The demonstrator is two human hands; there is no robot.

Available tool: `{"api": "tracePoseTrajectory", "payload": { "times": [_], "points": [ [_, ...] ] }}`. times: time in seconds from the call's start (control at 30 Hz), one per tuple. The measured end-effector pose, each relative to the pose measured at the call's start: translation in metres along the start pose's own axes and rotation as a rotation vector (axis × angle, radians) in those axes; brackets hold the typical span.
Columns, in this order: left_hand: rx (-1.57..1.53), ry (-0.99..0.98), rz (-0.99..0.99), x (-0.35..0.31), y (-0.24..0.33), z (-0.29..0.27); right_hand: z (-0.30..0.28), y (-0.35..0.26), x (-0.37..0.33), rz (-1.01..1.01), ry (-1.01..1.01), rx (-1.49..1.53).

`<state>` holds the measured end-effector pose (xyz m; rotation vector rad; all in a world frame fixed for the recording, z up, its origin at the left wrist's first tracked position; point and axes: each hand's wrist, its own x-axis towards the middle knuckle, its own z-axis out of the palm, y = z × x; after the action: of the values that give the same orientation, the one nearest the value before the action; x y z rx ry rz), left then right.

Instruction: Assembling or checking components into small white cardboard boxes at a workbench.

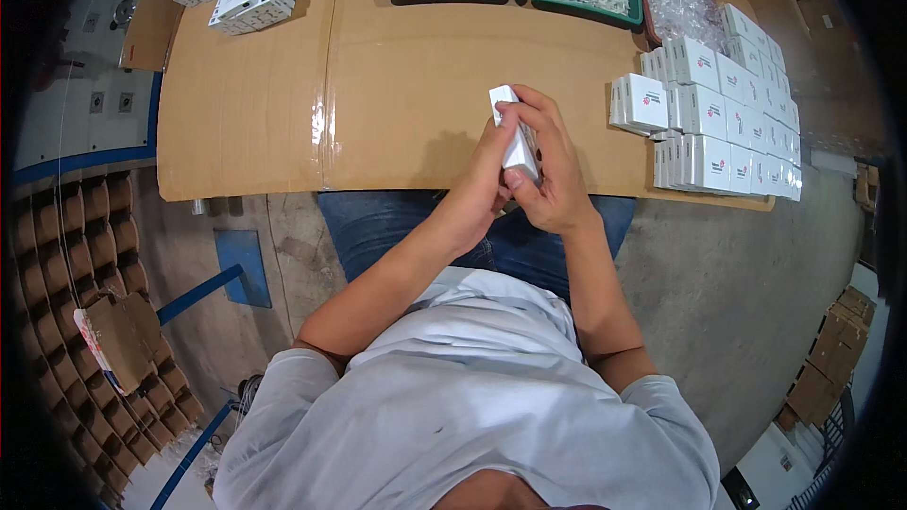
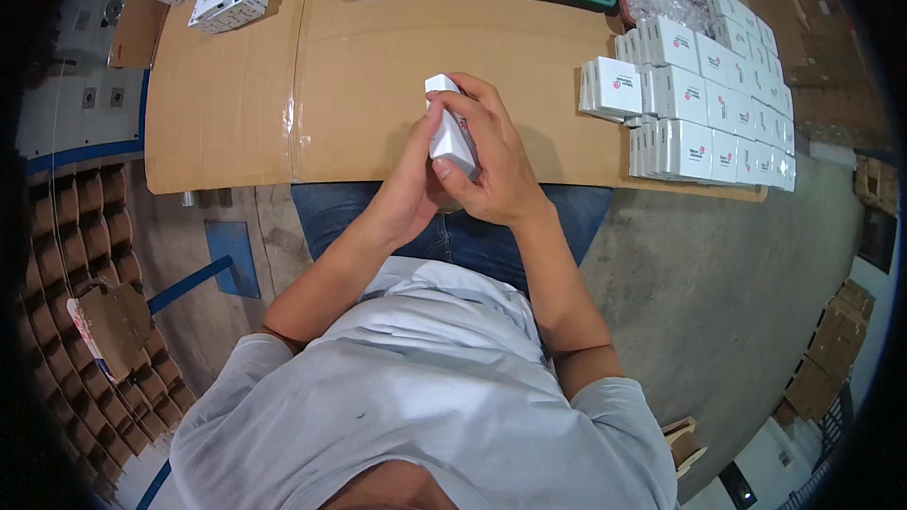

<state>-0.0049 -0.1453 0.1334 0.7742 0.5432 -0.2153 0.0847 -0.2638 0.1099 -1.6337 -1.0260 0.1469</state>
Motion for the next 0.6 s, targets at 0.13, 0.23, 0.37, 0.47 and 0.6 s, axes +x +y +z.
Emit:
{"api": "tracePoseTrajectory", "payload": {
  "times": [0.13,0.23,0.37,0.47,0.6],
  "points": [
    [-0.008,0.066,0.108,0.005,-0.012,0.002,0.004,0.008,-0.002,-0.033,0.024,-0.008],
    [-0.038,0.068,0.113,0.005,-0.014,0.002,0.004,0.012,-0.002,-0.026,0.019,-0.016],
    [-0.044,0.094,0.107,0.003,-0.011,0.002,0.004,0.013,-0.002,-0.040,0.015,-0.025],
    [-0.059,0.060,0.070,0.000,-0.009,0.002,0.004,0.011,-0.001,-0.049,0.015,0.008],
    [-0.062,0.044,0.119,-0.007,-0.002,0.010,0.001,0.008,0.001,-0.058,0.000,0.012]
  ]
}}
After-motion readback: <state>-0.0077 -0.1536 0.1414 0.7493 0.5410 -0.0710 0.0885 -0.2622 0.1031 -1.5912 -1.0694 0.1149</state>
